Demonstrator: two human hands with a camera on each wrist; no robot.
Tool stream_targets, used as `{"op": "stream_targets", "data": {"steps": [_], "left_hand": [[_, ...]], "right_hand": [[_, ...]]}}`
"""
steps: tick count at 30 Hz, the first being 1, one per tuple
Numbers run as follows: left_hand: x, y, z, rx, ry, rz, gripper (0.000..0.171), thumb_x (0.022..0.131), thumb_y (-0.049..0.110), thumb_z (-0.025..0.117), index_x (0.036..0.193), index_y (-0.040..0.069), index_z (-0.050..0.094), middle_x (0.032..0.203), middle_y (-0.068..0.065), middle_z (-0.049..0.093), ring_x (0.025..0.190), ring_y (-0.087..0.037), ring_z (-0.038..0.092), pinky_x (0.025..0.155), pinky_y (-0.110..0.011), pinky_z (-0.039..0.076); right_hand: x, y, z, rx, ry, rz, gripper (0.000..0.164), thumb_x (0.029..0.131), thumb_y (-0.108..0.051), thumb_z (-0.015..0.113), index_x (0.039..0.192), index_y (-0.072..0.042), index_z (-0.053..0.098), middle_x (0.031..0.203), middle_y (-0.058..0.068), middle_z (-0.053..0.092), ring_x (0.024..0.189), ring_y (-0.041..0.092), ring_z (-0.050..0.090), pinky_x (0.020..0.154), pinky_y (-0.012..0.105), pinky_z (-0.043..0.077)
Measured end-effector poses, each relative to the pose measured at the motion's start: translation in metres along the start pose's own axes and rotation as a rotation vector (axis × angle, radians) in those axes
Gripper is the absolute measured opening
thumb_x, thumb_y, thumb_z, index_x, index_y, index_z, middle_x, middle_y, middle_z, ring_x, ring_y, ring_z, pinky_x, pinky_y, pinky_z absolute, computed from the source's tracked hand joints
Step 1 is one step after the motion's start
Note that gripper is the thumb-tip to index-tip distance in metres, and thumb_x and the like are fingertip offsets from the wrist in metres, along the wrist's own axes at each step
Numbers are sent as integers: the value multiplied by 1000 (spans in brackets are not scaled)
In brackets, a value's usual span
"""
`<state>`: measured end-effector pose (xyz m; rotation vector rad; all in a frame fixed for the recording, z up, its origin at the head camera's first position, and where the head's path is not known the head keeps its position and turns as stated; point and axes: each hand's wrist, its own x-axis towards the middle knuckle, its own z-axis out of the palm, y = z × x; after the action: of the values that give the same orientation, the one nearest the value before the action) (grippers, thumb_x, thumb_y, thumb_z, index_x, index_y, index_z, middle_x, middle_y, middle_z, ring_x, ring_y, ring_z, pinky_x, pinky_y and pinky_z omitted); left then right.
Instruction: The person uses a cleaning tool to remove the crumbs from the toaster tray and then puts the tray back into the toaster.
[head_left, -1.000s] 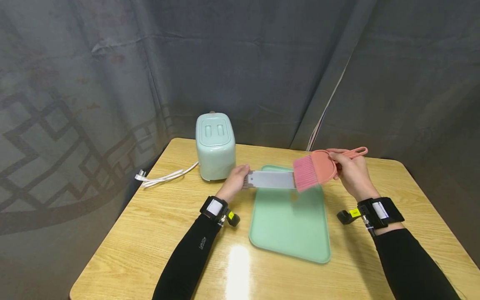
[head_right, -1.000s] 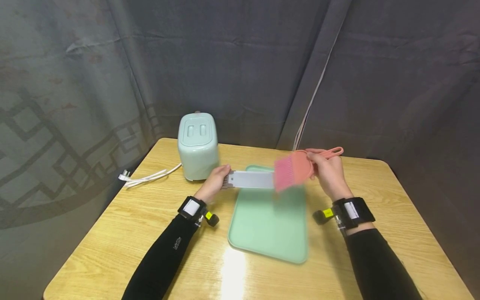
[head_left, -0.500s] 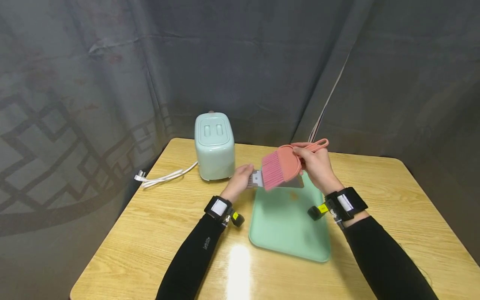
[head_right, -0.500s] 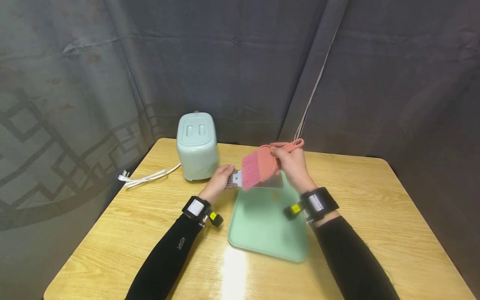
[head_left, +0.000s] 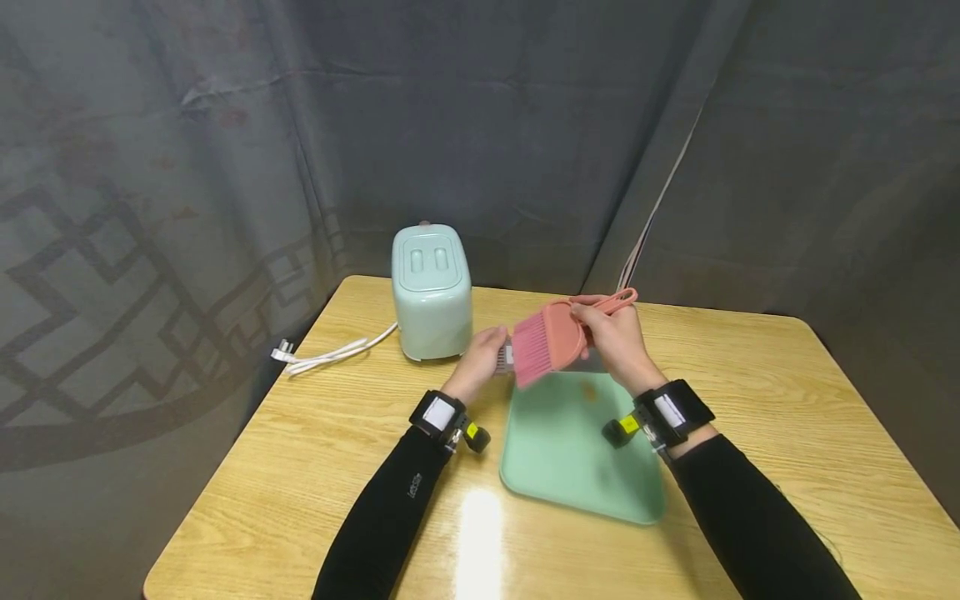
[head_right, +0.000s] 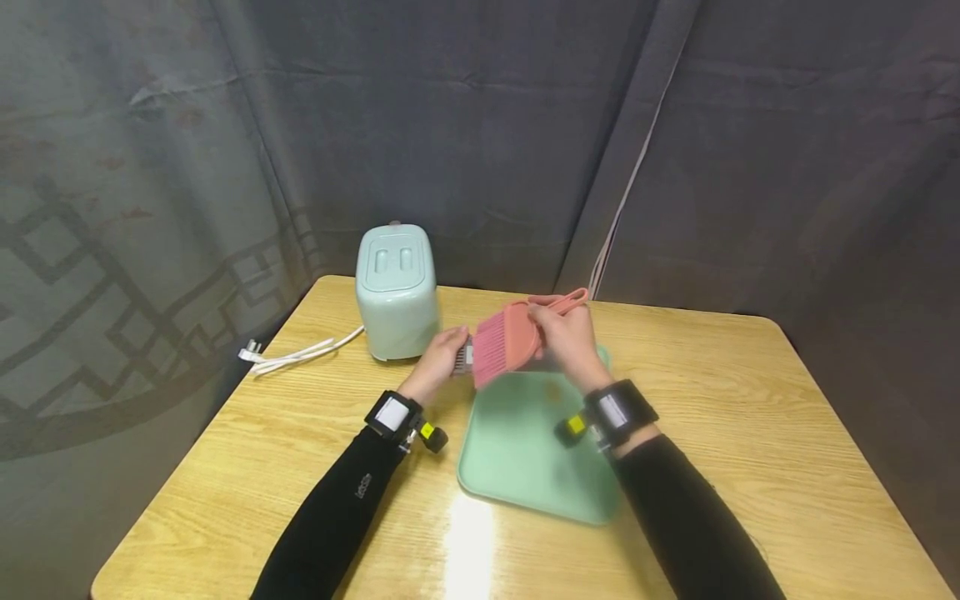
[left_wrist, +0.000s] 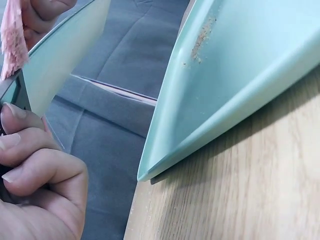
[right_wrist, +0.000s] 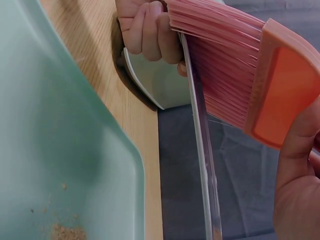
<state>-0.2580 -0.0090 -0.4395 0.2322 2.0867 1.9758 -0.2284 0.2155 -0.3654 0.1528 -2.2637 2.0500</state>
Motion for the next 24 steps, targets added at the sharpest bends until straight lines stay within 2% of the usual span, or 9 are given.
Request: {"op": "stream_targets", "data": {"steps": [9,15,19,24], "left_hand": [[-1,0,-2,5,12,2,42,113,36,36,112,4,63,85,1,62,74,-12,60,76,-35,55],[0,-2,-2,6,15,1,45,113,37,37,116,1,63,87,0,63,75,-12,60,72,-28,54],[-1,-3,-3,3,18,-9,48,113,39,37,123,-1,63,90,-2,65,78,-12,61,74,-28,54],[-2,-3,-6,13,16,-9,49,114,38,35,127,0,63,98,-7,68,81,-14,63,81,-35,57]], "right_hand": [[-4,-2,-13,-46,21,33,42,105,-18,60,136,9,58,80,-7,72,53,4,62,48,20,52],[-7,-1,-23,-57,30,37,43,105,-20,59,137,10,56,83,-9,73,57,3,63,53,19,54],[-8,1,-31,-24,48,37,43,105,-17,59,137,12,55,78,-7,72,53,4,60,48,20,50],[-9,4,-45,91,78,42,39,104,-12,59,133,14,54,73,-4,72,45,6,56,41,20,44]]}}
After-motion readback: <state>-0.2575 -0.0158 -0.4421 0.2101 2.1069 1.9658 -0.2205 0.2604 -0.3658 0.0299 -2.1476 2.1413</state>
